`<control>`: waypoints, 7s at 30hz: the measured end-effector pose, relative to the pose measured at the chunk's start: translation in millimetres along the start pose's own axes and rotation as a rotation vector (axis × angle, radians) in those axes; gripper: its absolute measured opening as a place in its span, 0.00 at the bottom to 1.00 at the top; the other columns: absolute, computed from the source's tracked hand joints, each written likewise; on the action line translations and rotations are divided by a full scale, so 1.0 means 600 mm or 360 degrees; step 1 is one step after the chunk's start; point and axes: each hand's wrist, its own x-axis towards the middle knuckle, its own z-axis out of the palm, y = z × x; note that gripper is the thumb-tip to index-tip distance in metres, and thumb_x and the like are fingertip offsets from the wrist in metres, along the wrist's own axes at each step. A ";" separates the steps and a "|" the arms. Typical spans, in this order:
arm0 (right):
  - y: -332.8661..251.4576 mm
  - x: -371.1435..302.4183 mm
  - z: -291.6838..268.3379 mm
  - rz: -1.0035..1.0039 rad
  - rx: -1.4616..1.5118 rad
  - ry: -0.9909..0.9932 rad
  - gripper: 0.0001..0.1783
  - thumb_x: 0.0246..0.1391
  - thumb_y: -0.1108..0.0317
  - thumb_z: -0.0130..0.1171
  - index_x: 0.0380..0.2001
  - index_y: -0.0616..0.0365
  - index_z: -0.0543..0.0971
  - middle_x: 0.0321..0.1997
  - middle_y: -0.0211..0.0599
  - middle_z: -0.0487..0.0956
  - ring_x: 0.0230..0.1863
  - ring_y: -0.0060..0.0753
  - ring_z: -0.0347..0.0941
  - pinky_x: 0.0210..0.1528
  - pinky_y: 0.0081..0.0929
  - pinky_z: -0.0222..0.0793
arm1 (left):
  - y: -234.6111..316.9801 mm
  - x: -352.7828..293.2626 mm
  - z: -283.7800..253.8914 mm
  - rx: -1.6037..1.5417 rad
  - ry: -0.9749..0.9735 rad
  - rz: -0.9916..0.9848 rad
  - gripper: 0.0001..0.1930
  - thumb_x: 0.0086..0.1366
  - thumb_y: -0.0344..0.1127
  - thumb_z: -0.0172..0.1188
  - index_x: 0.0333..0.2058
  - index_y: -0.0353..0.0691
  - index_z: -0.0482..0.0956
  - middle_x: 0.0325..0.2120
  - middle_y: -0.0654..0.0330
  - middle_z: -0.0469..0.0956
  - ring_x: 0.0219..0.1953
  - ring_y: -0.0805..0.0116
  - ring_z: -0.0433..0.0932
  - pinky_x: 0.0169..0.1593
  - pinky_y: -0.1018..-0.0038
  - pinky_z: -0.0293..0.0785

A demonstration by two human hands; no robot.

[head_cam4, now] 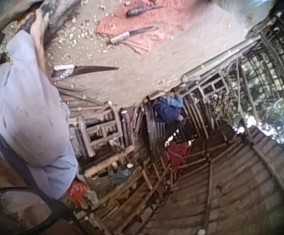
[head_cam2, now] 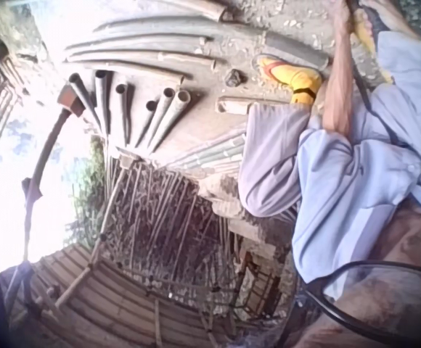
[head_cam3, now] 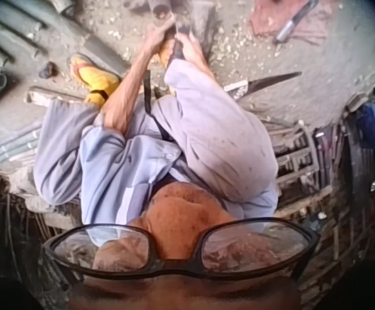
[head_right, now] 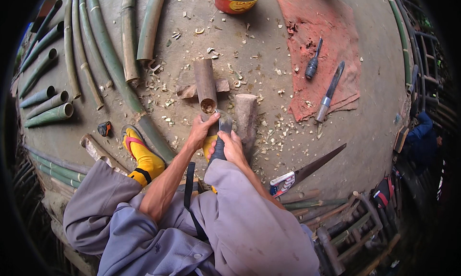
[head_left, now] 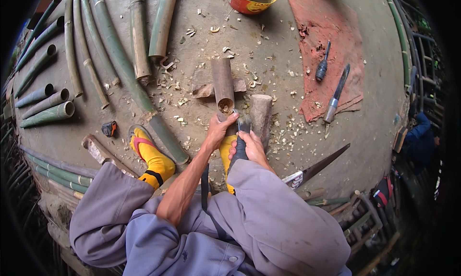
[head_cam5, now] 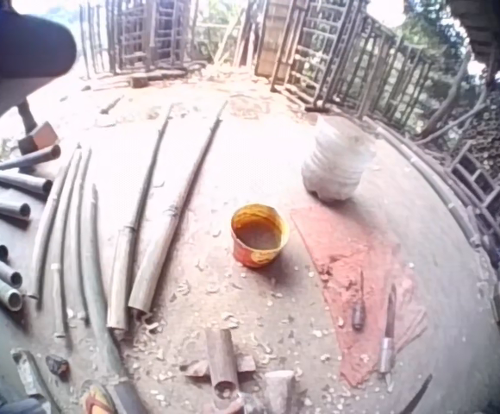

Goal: The person carves a hole into a bamboo pole using a knife and a wooden mallet, then saws the end of a second pole to match the first.

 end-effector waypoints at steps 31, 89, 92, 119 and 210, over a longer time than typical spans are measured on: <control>-0.083 0.029 0.004 0.0321 -0.0742 -0.0324 0.08 0.63 0.67 0.47 0.43 0.55 0.63 0.20 0.34 0.70 0.15 0.29 0.70 0.16 0.32 0.73 | -0.030 0.001 -0.011 -0.0306 -0.0160 0.0165 0.25 0.68 0.55 0.51 0.49 0.37 0.70 0.38 0.62 0.76 0.38 0.76 0.74 0.45 0.77 0.72; -0.201 0.150 0.107 -0.1249 -0.1211 -0.0737 0.18 0.44 0.70 0.66 0.39 0.61 0.74 0.29 0.24 0.74 0.31 0.17 0.67 0.34 0.21 0.69 | 0.185 0.050 -0.049 0.1746 -0.0491 0.1492 0.13 0.54 0.29 0.64 0.40 0.43 0.79 0.44 0.56 0.70 0.40 0.57 0.74 0.44 0.65 0.73; -0.204 0.148 0.096 -0.1272 -0.1236 -0.0636 0.15 0.44 0.70 0.64 0.37 0.61 0.75 0.28 0.25 0.73 0.30 0.16 0.66 0.33 0.20 0.67 | 0.183 0.055 -0.039 0.1863 -0.0442 0.1604 0.11 0.53 0.31 0.64 0.36 0.43 0.77 0.41 0.57 0.69 0.39 0.56 0.71 0.43 0.64 0.71; -0.022 0.073 -0.043 -0.2753 -0.1642 -0.0814 0.18 0.39 0.81 0.66 0.35 0.55 0.74 0.35 0.35 0.73 0.41 0.40 0.71 0.54 0.51 0.70 | 0.103 0.009 -0.048 0.0748 0.0425 0.1041 0.12 0.64 0.34 0.58 0.41 0.31 0.77 0.36 0.54 0.76 0.33 0.67 0.78 0.39 0.72 0.74; -0.250 0.103 -0.352 -0.2126 -0.3032 0.0496 0.19 0.37 0.84 0.59 0.37 0.60 0.73 0.44 0.47 0.70 0.53 0.54 0.67 0.61 0.52 0.61 | 0.138 -0.037 -0.306 0.0946 0.1706 0.0735 0.23 0.47 0.41 0.65 0.38 0.29 0.75 0.28 0.52 0.78 0.31 0.62 0.75 0.39 0.66 0.71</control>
